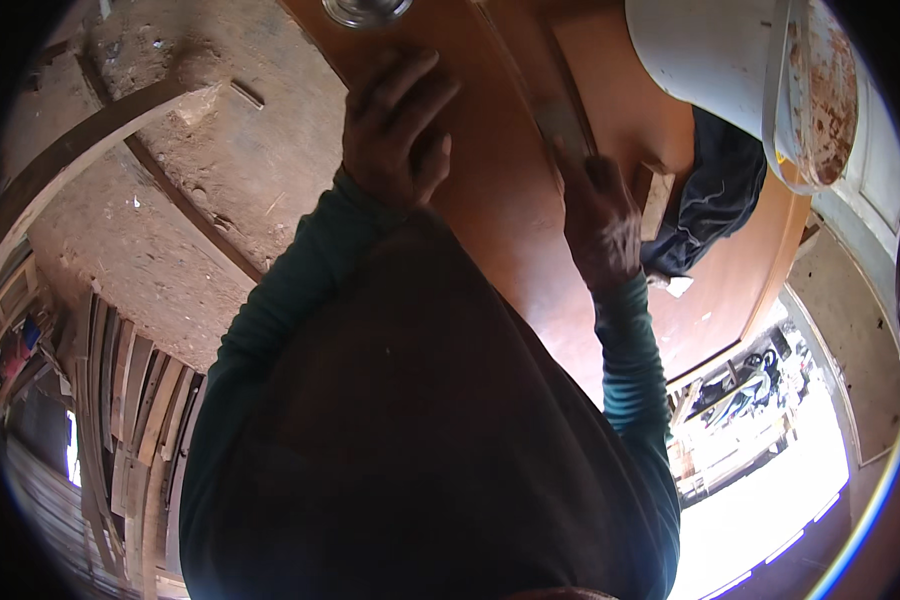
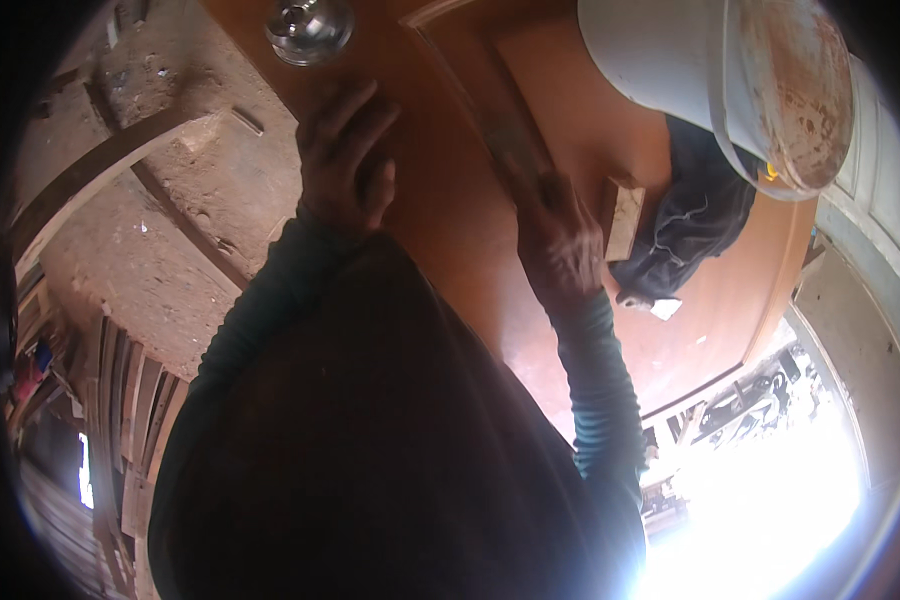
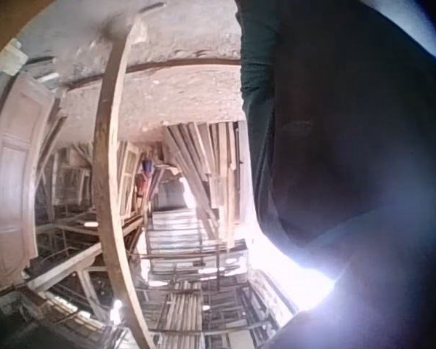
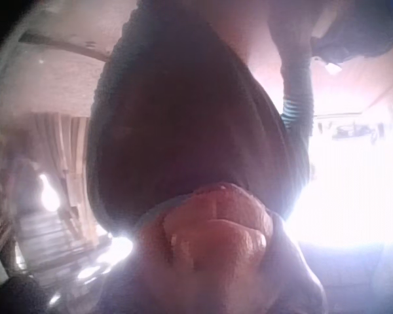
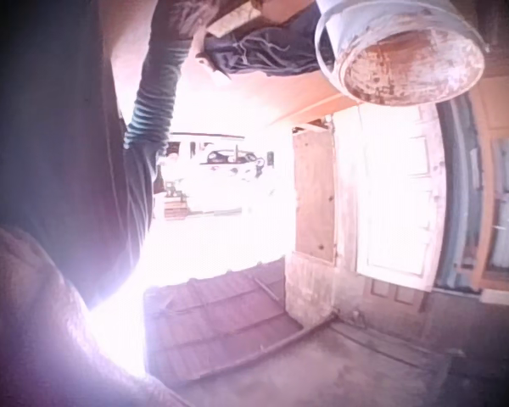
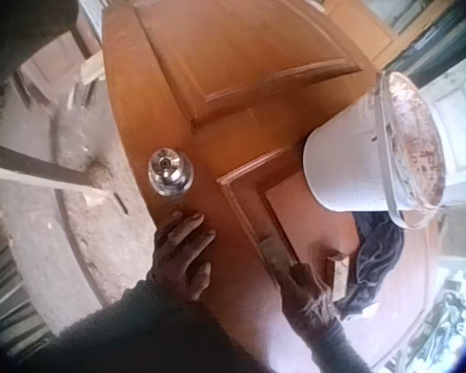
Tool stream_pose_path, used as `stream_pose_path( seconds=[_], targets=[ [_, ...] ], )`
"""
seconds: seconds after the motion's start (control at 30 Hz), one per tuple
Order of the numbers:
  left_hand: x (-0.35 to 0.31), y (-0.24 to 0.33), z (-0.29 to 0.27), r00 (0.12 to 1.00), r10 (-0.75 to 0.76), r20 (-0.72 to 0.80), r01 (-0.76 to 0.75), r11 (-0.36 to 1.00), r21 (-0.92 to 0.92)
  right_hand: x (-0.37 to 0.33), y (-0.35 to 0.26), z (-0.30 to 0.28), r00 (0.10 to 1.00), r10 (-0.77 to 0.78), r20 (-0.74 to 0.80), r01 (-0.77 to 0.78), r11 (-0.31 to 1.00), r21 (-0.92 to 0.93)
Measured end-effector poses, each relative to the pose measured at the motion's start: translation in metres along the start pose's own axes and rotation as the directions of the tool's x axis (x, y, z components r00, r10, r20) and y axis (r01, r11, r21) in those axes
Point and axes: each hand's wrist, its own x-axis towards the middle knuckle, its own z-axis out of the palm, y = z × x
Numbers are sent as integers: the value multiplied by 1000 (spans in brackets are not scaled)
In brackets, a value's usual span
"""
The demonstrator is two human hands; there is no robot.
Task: The person applies wood filler to gaps in a wooden door using a small application tool and a scraper, then uses a cloth to wipe down the surface.
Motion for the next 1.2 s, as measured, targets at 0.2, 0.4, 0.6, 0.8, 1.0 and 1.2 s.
stream_pose_path(
  seconds=[0.2,0.4,0.6,0.8,1.0,1.2],
  targets=[
    [-1,0,2,1000,5,-9,-5,1000,-25,-2,-1,-2,1000,-10,-4,10,1000,29],
    [-2,0,1,1000,-17,20,17,1000,-10,17,-7,-1,1000,3,1,-3,999,50],
    [-2,2,2,1000,-22,7,22,1000,-7,70,-8,21,987,-114,-113,118,993,29],
    [-3,-7,5,999,42,4,-42,999,-1,52,12,-11,985,-128,-112,139,985,97],
    [-7,-3,6,999,43,6,-43,998,41,-40,21,-16,1000,30,1,-30,998,62],
    [-6,-7,9,995,95,-8,-95,994,48,-53,15,-3,998,55,-7,-54,997,63]
  ],
)
